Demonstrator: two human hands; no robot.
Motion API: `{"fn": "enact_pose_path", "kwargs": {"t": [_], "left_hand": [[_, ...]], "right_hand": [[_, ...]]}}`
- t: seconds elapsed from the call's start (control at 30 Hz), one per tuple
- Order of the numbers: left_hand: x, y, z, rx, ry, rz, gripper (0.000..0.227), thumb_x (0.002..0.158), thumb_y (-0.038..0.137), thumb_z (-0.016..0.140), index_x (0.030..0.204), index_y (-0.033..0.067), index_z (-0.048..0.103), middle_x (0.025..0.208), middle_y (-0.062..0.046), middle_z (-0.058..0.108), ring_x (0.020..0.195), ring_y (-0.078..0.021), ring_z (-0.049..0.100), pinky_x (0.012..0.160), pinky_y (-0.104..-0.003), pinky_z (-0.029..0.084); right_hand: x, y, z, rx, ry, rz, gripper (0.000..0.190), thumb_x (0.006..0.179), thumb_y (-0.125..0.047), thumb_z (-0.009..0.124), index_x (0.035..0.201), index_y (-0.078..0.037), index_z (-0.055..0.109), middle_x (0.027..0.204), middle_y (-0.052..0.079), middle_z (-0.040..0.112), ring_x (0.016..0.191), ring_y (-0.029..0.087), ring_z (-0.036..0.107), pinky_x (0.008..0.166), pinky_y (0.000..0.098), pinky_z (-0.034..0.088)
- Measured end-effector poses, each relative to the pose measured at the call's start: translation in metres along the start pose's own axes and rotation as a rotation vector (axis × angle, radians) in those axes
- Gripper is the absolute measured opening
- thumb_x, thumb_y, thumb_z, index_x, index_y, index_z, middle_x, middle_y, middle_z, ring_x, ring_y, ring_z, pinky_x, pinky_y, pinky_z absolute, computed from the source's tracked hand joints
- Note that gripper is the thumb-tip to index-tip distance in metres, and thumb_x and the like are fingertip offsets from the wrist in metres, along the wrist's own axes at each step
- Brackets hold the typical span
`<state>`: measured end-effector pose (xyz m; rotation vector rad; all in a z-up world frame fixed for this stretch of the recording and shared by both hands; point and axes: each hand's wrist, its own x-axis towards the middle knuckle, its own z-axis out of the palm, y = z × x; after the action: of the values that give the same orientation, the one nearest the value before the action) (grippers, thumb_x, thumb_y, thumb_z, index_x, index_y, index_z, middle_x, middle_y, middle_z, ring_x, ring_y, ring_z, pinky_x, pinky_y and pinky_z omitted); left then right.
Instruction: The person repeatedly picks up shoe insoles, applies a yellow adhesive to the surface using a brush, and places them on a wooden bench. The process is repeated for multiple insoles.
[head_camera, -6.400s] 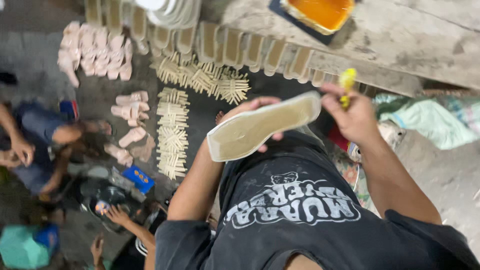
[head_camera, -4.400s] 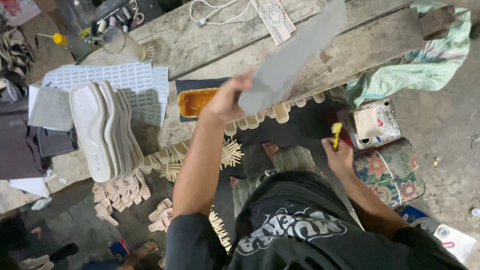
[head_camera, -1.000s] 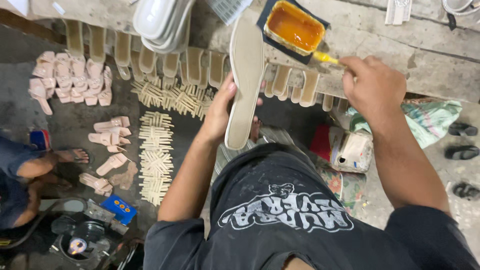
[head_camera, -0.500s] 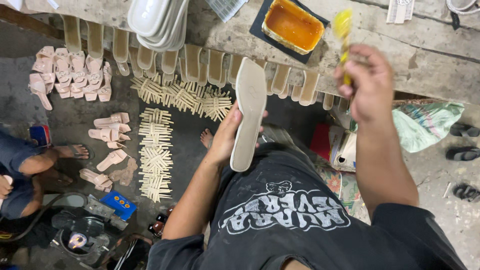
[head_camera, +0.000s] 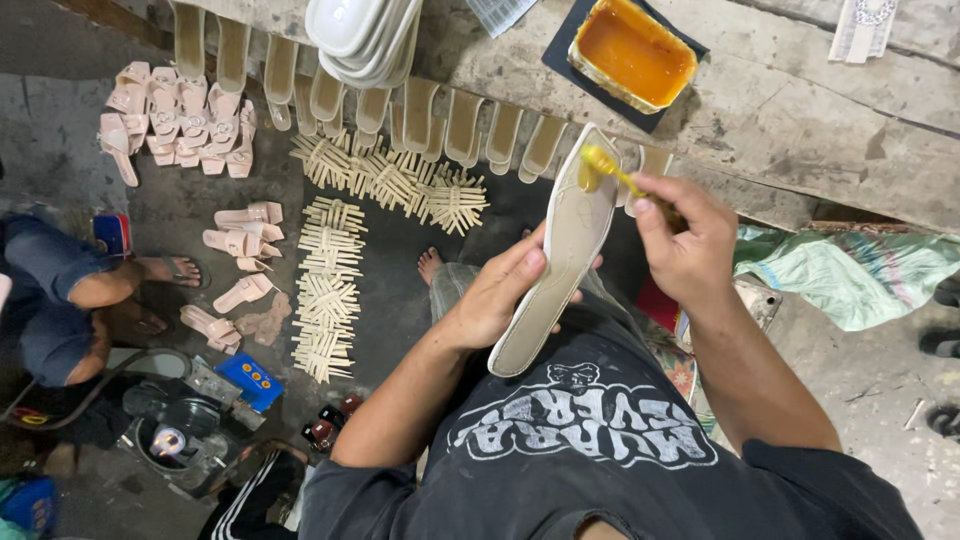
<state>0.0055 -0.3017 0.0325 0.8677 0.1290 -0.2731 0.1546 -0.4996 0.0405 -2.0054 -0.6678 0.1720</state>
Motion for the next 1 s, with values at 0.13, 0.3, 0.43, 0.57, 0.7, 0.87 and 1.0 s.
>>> {"fn": "enact_pose_path", "kwargs": {"t": [0.13,0.3,0.43,0.57,0.7,0.87,1.0], "left_hand": [[0.000,0.004,0.002,-0.007,0.036,-0.014,0.080,0.106,0.057,0.045,0.168,0.0127,0.022,0.141,-0.014,0.061,0.103,-0.0165,0.064,0.077,-0.030,0.060],[0.002,0.009,0.003,0.011,0.099,0.002,0.078,0.105,0.057,0.043,0.167,0.0139,0.023,0.141,-0.013,0.060,0.102,-0.0168,0.065,0.072,-0.030,0.061],[0.005,0.007,0.005,0.014,0.151,0.091,0.076,0.109,0.056,0.040,0.169,0.0135,0.021,0.142,-0.013,0.059,0.103,-0.0172,0.063,0.074,-0.030,0.061],[0.012,0.004,0.003,0.006,0.231,0.178,0.076,0.108,0.056,0.037,0.168,0.0149,0.017,0.143,-0.012,0.059,0.107,-0.0186,0.066,0.074,-0.031,0.062],[0.021,0.000,0.006,-0.030,0.342,0.313,0.073,0.113,0.056,0.038,0.169,0.0124,0.023,0.146,-0.016,0.059,0.110,-0.0213,0.066,0.085,-0.032,0.061],[0.025,0.001,0.007,-0.037,0.543,0.387,0.072,0.108,0.058,0.036,0.164,0.0156,0.021,0.149,-0.016,0.054,0.110,-0.0213,0.065,0.075,-0.034,0.064],[0.032,-0.003,0.007,-0.011,0.584,0.592,0.073,0.111,0.059,0.034,0.160,0.0051,0.034,0.155,-0.017,0.051,0.121,-0.0260,0.065,0.086,-0.041,0.066]], "right_hand": [[-0.002,-0.010,-0.006,0.025,-0.115,-0.129,0.022,0.100,0.001,0.069,0.121,-0.005,0.072,0.104,0.008,0.072,0.086,0.011,0.066,0.076,0.0247,0.050],[0.003,-0.013,-0.011,0.033,-0.257,-0.130,0.025,0.097,0.002,0.070,0.120,-0.006,0.072,0.097,0.007,0.072,0.078,0.011,0.066,0.068,0.0235,0.050],[0.001,-0.017,-0.013,-0.016,-0.323,-0.099,0.025,0.093,0.001,0.071,0.117,-0.007,0.074,0.091,0.007,0.071,0.069,0.011,0.062,0.061,0.0237,0.048],[-0.005,-0.021,-0.005,0.020,-0.347,-0.116,0.025,0.093,0.001,0.071,0.117,-0.007,0.073,0.091,0.007,0.071,0.069,0.010,0.062,0.062,0.0242,0.047],[-0.017,-0.025,0.003,0.046,-0.383,-0.065,0.026,0.091,0.002,0.070,0.115,-0.006,0.074,0.085,0.005,0.069,0.065,0.010,0.060,0.058,0.0244,0.046],[-0.029,-0.022,-0.004,0.125,-0.470,-0.089,0.025,0.088,0.003,0.068,0.111,-0.005,0.074,0.084,0.005,0.069,0.065,0.010,0.061,0.058,0.0238,0.047],[-0.035,-0.011,-0.002,0.468,-0.479,0.101,0.031,0.092,0.000,0.069,0.123,-0.002,0.065,0.097,0.005,0.071,0.083,0.011,0.066,0.073,0.0246,0.052]]}}
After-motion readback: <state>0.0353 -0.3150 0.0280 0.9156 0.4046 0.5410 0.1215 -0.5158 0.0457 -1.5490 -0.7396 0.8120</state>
